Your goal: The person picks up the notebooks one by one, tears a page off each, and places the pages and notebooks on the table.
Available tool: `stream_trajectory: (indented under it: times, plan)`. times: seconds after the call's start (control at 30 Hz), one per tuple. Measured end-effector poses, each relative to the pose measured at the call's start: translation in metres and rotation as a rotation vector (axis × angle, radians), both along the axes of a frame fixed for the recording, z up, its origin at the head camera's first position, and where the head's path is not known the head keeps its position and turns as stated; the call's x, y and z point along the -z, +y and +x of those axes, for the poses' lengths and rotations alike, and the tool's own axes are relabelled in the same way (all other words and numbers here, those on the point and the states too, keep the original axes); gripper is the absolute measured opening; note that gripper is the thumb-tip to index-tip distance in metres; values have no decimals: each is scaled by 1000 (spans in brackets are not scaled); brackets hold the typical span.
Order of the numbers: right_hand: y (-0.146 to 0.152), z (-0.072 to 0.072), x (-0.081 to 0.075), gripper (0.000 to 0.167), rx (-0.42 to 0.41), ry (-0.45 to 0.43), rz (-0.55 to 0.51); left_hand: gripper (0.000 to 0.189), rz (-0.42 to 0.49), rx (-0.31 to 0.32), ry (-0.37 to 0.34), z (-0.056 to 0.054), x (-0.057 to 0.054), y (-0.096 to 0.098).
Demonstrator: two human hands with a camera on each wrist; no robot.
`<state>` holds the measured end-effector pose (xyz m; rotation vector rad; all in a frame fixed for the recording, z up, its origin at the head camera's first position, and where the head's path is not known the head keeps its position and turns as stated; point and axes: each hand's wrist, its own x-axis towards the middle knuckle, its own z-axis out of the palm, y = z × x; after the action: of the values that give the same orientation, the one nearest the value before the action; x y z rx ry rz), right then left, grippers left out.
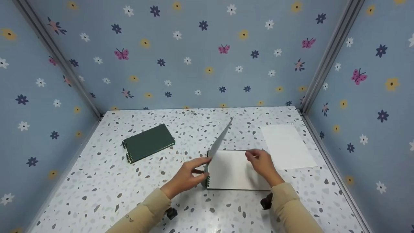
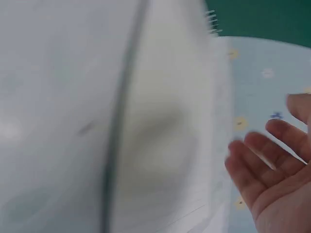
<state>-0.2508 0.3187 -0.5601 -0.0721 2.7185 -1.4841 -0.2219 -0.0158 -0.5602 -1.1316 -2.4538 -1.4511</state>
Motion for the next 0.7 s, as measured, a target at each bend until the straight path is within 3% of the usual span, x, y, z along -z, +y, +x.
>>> stream_trajectory:
  times: [0.13, 0.2, 0.3, 0.4, 0.5, 0.7]
  plan:
    - [1, -4, -38, 64, 47, -62, -339, 51, -129, -54, 112, 0, 2, 23]
    - [1, -5, -55, 70, 72, -86, -403, 51, -202, -64, 140, 1, 3, 33]
    - [5, -6, -71, 65, 72, -95, -324, 50, -324, -62, 182, 2, 6, 44]
    - [11, -7, -75, 55, 60, -89, -184, 50, -427, -40, 198, 2, 10, 50]
    - [19, -8, -71, 50, 45, -64, -66, 53, -512, -4, 173, 0, 13, 48]
    - [31, -7, -48, 36, 94, 2, 160, 45, -640, 22, 132, -8, 22, 35]
